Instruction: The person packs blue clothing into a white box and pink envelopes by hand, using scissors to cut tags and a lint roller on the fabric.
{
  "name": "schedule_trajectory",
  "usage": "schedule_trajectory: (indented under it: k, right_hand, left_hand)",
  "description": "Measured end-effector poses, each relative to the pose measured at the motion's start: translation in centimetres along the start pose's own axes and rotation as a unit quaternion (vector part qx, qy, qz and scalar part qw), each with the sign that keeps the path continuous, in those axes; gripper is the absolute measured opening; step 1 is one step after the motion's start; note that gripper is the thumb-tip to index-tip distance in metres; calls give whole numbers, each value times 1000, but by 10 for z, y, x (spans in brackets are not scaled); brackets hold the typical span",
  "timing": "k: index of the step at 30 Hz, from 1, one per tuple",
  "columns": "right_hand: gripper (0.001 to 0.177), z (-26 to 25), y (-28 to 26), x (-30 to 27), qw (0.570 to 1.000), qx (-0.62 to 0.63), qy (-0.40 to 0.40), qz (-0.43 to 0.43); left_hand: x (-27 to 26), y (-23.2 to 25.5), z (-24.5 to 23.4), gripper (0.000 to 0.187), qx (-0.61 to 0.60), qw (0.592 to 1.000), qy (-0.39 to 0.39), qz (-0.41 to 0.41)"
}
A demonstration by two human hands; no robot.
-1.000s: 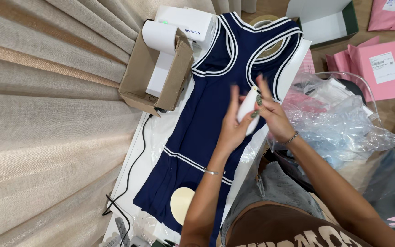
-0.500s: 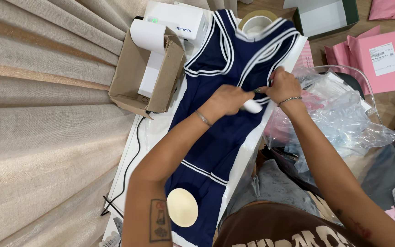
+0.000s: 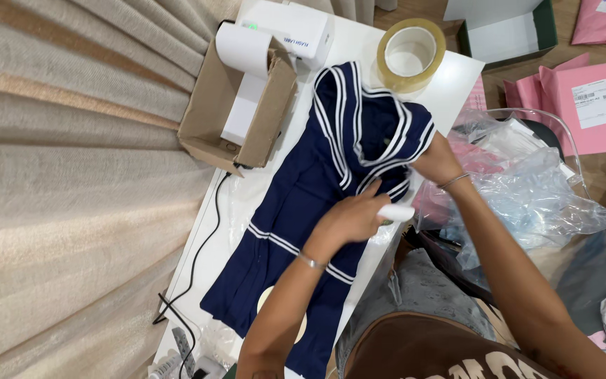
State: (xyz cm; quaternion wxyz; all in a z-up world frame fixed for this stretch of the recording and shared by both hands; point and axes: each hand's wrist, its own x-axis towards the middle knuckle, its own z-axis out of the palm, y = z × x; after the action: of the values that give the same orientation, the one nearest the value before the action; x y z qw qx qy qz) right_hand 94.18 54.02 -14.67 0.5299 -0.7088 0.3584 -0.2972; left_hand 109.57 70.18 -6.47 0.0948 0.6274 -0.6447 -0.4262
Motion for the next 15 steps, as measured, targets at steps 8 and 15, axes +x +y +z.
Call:
schedule_trajectory:
  k: [8, 15]
  right_hand:
    - [72, 5, 33, -26, 952, 102, 5, 288]
    - [43, 6, 36, -31, 984, 7, -68, 164]
  left_hand:
    - [-2, -19, 9, 25, -39, 998, 17, 38]
    - [-17, 9, 19, 29, -6, 997, 73, 3]
